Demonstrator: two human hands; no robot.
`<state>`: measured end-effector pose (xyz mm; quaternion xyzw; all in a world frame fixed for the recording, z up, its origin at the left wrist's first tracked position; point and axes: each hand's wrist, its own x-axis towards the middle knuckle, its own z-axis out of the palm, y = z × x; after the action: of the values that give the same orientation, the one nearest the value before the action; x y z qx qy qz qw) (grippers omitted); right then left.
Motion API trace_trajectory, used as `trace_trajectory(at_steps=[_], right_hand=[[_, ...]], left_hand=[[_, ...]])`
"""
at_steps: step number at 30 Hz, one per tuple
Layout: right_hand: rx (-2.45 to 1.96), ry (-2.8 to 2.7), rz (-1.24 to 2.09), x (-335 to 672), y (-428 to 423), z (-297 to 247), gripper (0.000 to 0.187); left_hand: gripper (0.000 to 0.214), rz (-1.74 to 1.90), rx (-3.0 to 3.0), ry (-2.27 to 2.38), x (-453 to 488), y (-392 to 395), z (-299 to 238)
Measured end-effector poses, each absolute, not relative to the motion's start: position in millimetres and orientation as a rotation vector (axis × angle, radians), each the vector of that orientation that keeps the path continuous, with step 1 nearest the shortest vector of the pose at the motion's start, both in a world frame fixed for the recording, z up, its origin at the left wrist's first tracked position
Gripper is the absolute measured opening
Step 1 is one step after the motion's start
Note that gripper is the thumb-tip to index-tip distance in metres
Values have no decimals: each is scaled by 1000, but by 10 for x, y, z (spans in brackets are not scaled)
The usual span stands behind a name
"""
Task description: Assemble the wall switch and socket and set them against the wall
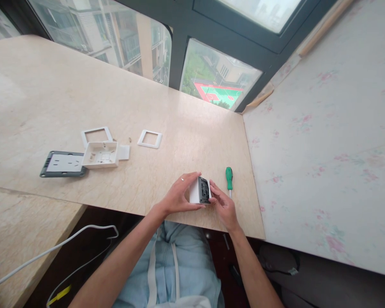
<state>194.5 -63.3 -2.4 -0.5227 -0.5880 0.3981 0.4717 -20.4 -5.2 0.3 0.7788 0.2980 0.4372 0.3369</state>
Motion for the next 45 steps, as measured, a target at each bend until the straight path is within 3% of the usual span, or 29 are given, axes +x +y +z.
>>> trace_trajectory(at_steps=[26, 45], right_hand=[[-1312, -1465, 889, 1890, -688, -25, 30], [-1340, -1826, 588, 1836, -720, 42, 43]], left_hand=[[100, 1111, 2031, 804, -200, -45, 26], [89, 1157, 2013, 885, -228, -68, 22]])
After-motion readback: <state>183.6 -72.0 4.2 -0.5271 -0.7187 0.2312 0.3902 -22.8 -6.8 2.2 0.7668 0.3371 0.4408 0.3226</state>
